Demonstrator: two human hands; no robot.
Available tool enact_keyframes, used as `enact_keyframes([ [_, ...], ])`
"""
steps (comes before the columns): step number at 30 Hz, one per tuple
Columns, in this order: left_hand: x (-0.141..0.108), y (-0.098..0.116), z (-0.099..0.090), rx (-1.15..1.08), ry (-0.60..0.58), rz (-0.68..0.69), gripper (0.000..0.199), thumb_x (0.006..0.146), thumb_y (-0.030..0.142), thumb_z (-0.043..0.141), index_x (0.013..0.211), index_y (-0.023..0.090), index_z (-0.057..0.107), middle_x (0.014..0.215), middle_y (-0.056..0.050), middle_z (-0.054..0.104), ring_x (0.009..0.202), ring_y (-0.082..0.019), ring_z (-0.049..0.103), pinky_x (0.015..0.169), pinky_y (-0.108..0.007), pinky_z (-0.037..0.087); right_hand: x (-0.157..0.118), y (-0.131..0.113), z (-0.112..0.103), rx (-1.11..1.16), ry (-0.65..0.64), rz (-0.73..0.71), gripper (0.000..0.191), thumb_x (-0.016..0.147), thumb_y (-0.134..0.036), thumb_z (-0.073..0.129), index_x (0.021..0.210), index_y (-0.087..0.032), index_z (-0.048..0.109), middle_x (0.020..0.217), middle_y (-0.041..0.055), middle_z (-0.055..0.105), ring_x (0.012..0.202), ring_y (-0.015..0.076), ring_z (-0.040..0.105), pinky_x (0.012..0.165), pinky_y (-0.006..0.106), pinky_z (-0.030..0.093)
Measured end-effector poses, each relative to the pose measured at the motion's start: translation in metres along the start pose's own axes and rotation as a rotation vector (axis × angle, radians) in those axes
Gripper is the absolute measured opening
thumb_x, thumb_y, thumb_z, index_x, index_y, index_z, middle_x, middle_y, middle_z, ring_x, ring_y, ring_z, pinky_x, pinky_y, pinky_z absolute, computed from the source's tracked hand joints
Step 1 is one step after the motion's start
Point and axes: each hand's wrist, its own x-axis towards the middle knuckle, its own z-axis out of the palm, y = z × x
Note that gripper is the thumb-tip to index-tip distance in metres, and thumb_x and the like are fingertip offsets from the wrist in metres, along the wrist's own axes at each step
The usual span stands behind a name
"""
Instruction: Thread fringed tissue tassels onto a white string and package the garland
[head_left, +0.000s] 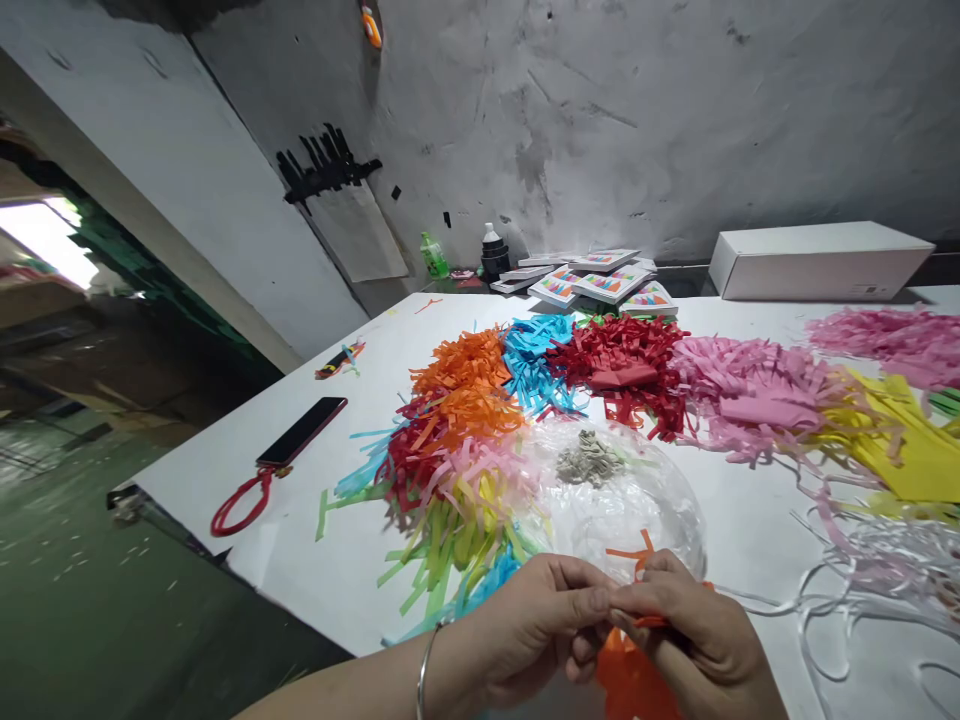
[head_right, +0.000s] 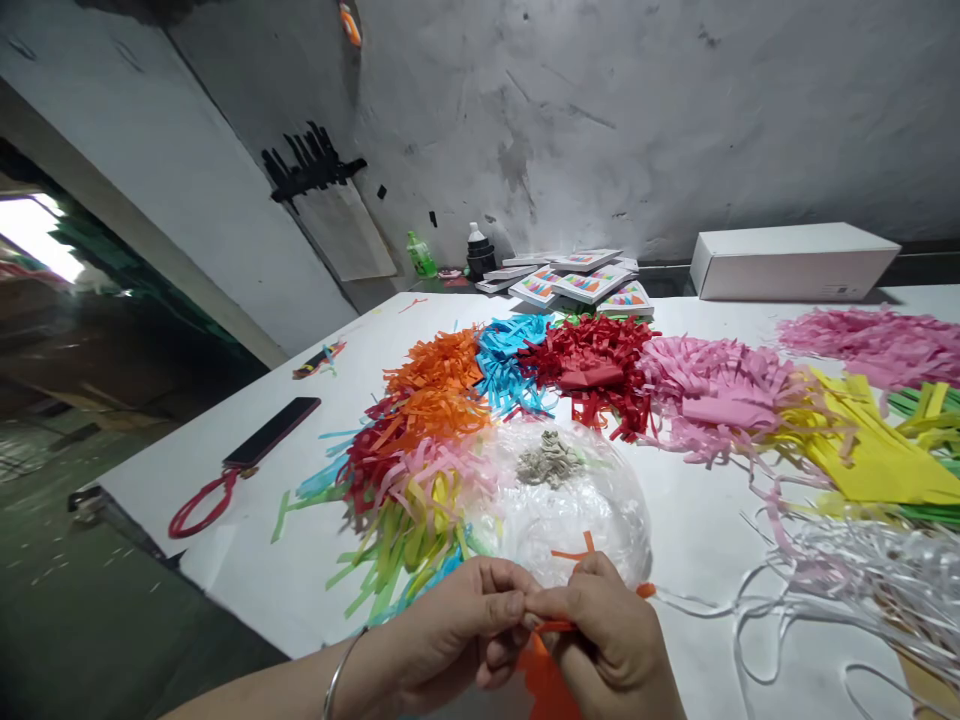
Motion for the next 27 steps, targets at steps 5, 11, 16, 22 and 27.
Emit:
enact_keyframes([
  [5,0.0004,-0.0016,-0.0012,-0.018,0.009,0.008,0.044,0.062,0.04,0.093,0.084,0.007,0.076,0.066,-0.002,0.064,0.044,-0.002,0.044,0.04,-0.015,0.033,-0.0004,0.0039,0.003,-0.009,0.01,-0.006,0.046,0.089,-0.01,0.054,0.123,-0.038,0.066,0.072,-0.0052,0.069,0.061,0.0117,0.06,0.061,0.023,0.052],
  [11,0.0032,-0.0013,-0.0045,-0.036,0.055,0.051,0.036,0.064,0.037,0.092,0.079,0.01,0.073,0.059,0.001,0.06,0.042,-0.002,0.045,0.039,-0.013,0.034,-0.0051,0.0059,0.005,-0.171,0.006,0.134,0.035,0.094,-0.03,0.06,0.129,-0.032,0.057,0.086,-0.0031,0.07,0.074,0.0126,0.067,0.064,0.019,0.054],
  [16,0.006,-0.0007,-0.006,-0.043,0.14,0.149,0.036,0.056,0.032,0.096,0.076,0.012,0.074,0.059,0.002,0.062,0.04,-0.004,0.049,0.039,-0.015,0.041,-0.0071,0.0032,0.0062,-0.273,0.06,0.11,0.018,0.104,-0.029,0.038,0.105,-0.027,0.056,0.086,-0.0016,0.065,0.075,0.0128,0.064,0.067,0.022,0.051],
  [22,0.006,-0.0007,-0.0064,-0.036,0.15,0.154,0.037,0.056,0.035,0.095,0.074,0.011,0.072,0.056,0.001,0.062,0.039,-0.004,0.049,0.037,-0.014,0.039,-0.0042,0.0049,-0.0002,-0.484,-0.035,-0.197,0.014,0.099,-0.012,0.042,0.093,-0.02,0.052,0.068,-0.0022,0.052,0.06,0.0141,0.048,0.059,0.028,0.036],
  [27,0.0061,-0.0016,-0.0046,0.019,0.192,0.204,0.037,0.057,0.036,0.094,0.069,0.011,0.07,0.055,0.001,0.062,0.04,-0.005,0.05,0.038,-0.015,0.038,0.0014,0.0006,-0.0016,-0.614,-0.014,-0.36,0.017,0.1,-0.029,0.041,0.093,-0.017,0.05,0.064,-0.0026,0.048,0.054,0.0146,0.043,0.061,0.032,0.032],
])
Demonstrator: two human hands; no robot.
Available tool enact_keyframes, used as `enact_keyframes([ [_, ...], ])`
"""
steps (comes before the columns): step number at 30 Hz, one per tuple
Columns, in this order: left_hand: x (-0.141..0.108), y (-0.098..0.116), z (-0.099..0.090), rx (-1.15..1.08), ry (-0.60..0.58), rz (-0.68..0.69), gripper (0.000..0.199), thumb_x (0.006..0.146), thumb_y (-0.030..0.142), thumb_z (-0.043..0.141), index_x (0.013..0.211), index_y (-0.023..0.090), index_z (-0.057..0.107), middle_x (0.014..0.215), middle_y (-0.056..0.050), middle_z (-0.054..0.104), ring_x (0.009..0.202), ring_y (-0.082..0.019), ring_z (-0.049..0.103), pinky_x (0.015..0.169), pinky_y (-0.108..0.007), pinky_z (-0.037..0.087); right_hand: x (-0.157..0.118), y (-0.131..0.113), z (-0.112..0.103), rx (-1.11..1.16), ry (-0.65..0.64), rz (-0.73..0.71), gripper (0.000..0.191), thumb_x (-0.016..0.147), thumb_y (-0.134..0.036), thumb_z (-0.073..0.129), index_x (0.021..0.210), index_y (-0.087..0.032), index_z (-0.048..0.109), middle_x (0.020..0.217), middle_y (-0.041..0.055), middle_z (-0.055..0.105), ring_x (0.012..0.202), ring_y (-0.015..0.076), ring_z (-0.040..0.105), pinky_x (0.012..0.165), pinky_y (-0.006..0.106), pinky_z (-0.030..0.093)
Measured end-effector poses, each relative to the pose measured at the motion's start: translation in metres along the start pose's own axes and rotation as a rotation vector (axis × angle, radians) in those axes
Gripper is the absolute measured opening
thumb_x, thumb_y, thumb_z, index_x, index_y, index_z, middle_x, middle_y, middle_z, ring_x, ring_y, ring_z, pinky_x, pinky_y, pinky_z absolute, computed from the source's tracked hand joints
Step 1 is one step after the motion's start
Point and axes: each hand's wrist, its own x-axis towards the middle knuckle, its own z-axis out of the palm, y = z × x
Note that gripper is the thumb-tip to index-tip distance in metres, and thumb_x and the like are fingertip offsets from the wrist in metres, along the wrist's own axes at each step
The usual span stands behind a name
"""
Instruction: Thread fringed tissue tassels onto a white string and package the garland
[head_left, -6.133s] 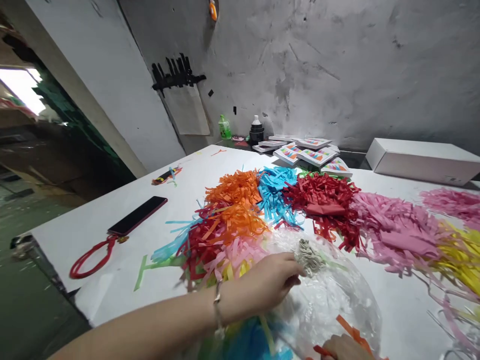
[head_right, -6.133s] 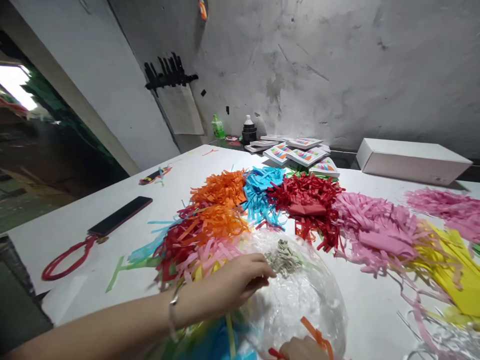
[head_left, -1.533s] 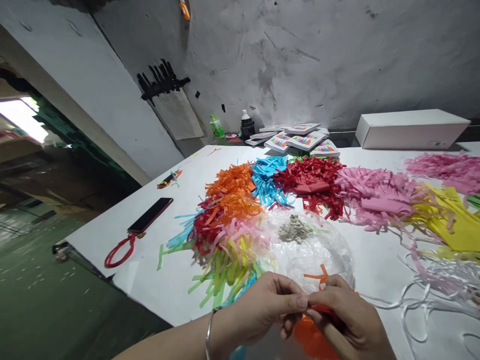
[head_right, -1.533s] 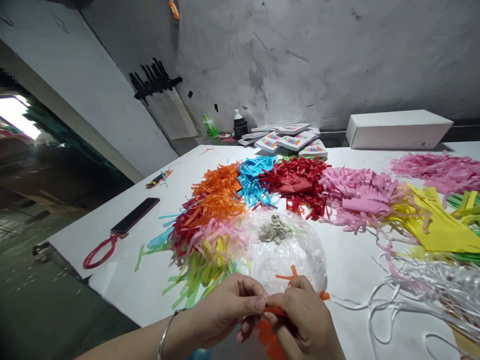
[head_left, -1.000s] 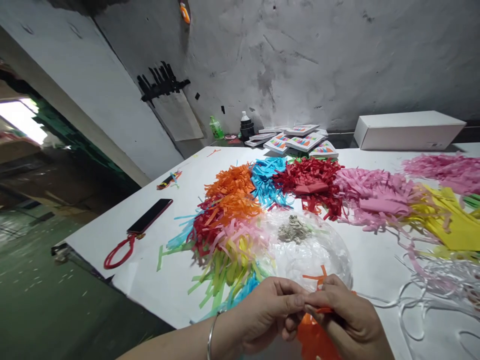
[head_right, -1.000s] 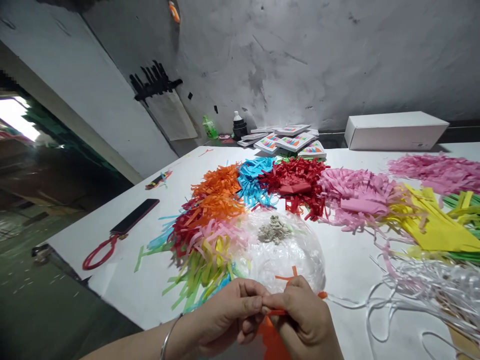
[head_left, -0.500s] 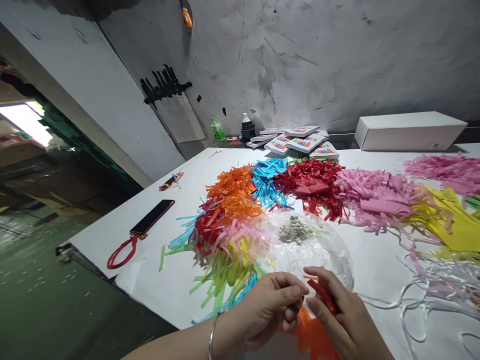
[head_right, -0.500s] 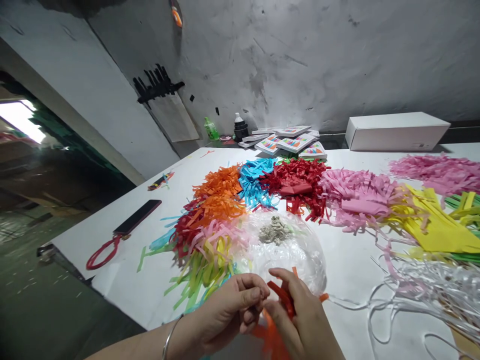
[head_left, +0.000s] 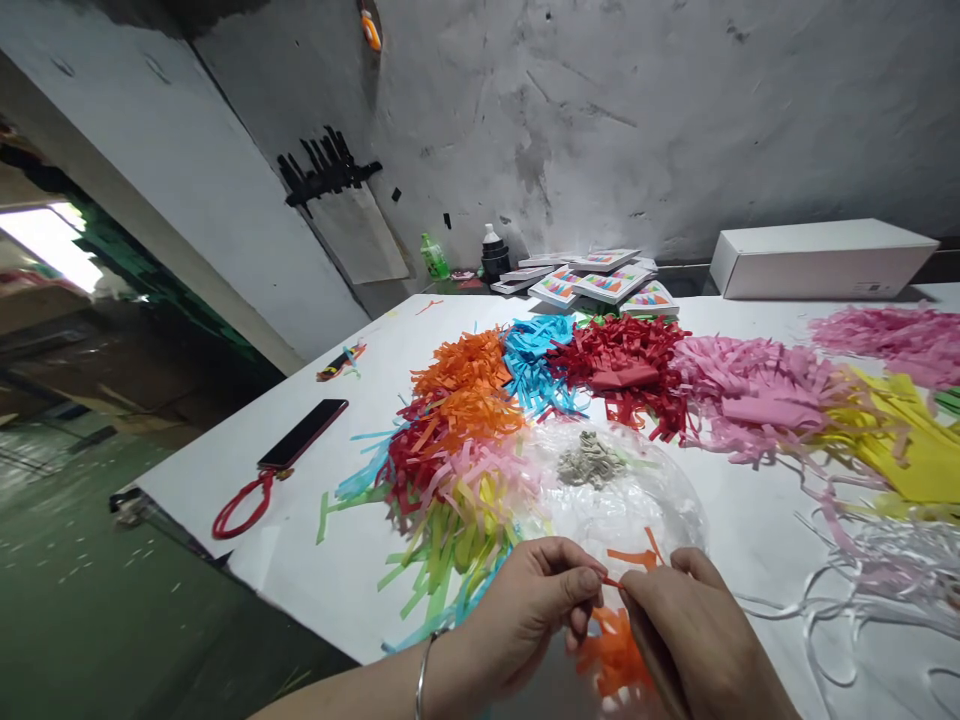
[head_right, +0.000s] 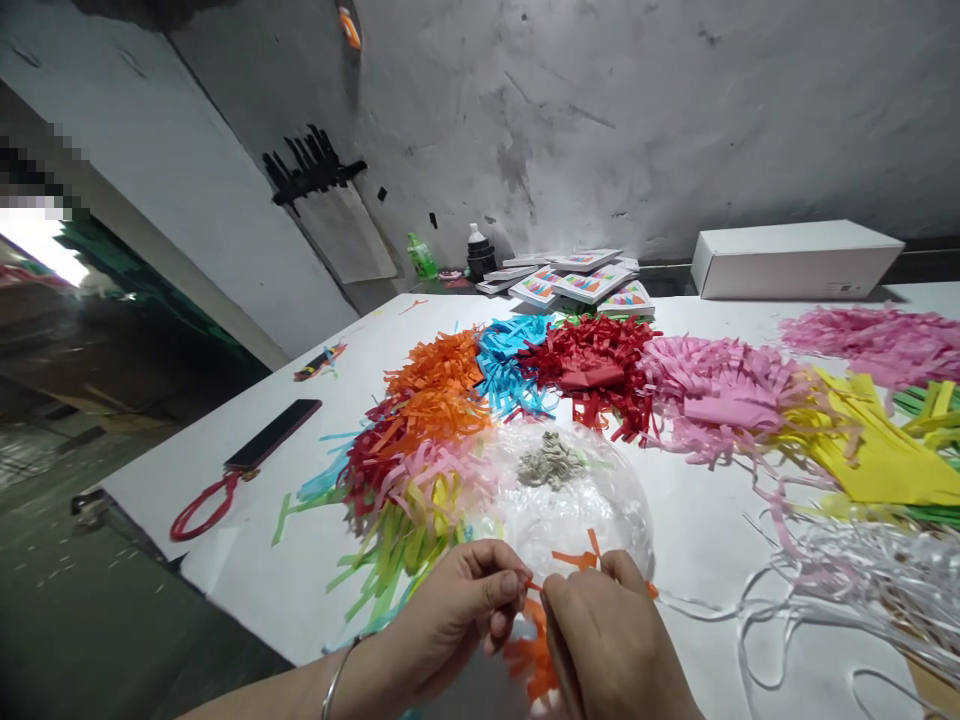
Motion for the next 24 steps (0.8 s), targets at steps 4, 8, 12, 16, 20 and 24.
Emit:
enact_keyframes([
  [4,-0.001,0.0,0.002,0.085,0.0,0.029,0.037,0.058,0.038,0.093,0.067,0.011,0.069,0.052,0.001,0.061,0.04,-0.006,0.049,0.04,-0.017,0.038,0.005,-0.003,0.002,0.002,0.023,-0.034,0.014,0.099,-0.022,0.039,0.091,-0.018,0.05,0.062,-0.0029,0.05,0.052,0.0142,0.042,0.06,0.032,0.029],
  [8,-0.002,0.001,0.003,0.221,-0.025,0.075,0.04,0.059,0.042,0.092,0.07,0.01,0.07,0.056,-0.001,0.063,0.043,-0.008,0.053,0.043,-0.019,0.041,0.003,-0.006,0.007,0.116,0.045,0.049,0.021,0.096,-0.007,0.038,0.085,-0.021,0.05,0.066,-0.0019,0.056,0.055,0.0132,0.047,0.06,0.029,0.033],
  [12,-0.002,0.007,0.001,0.321,0.001,0.16,0.041,0.061,0.046,0.09,0.076,0.012,0.071,0.059,0.0,0.064,0.048,-0.01,0.057,0.049,-0.021,0.045,-0.005,-0.005,0.009,0.174,-0.026,0.133,0.016,0.098,-0.011,0.042,0.098,-0.02,0.055,0.073,-0.0009,0.061,0.061,0.0142,0.052,0.061,0.028,0.039],
  [16,-0.006,0.013,-0.002,0.443,-0.06,0.208,0.034,0.077,0.045,0.078,0.075,0.013,0.068,0.056,0.0,0.061,0.048,-0.013,0.058,0.052,-0.024,0.047,-0.007,-0.004,0.008,0.218,-0.07,0.204,0.013,0.099,-0.015,0.045,0.104,-0.021,0.055,0.077,-0.0003,0.063,0.067,0.0153,0.055,0.062,0.027,0.043],
  [20,-0.011,0.014,-0.002,0.832,-0.099,0.444,0.018,0.091,0.027,0.06,0.078,0.016,0.064,0.067,-0.003,0.062,0.06,-0.014,0.058,0.06,-0.025,0.045,-0.004,-0.006,0.014,0.191,-0.028,0.178,0.011,0.098,-0.02,0.05,0.108,-0.02,0.054,0.083,0.0004,0.065,0.07,0.0157,0.058,0.07,0.029,0.044],
  [24,-0.013,0.019,-0.003,1.217,-0.169,0.724,0.017,0.095,0.017,0.049,0.083,0.017,0.06,0.078,-0.008,0.064,0.072,-0.017,0.056,0.067,-0.026,0.042,-0.004,-0.006,0.021,0.112,0.026,0.1,0.018,0.099,-0.014,0.041,0.086,-0.022,0.052,0.068,-0.0035,0.054,0.059,0.0137,0.05,0.077,0.031,0.039],
])
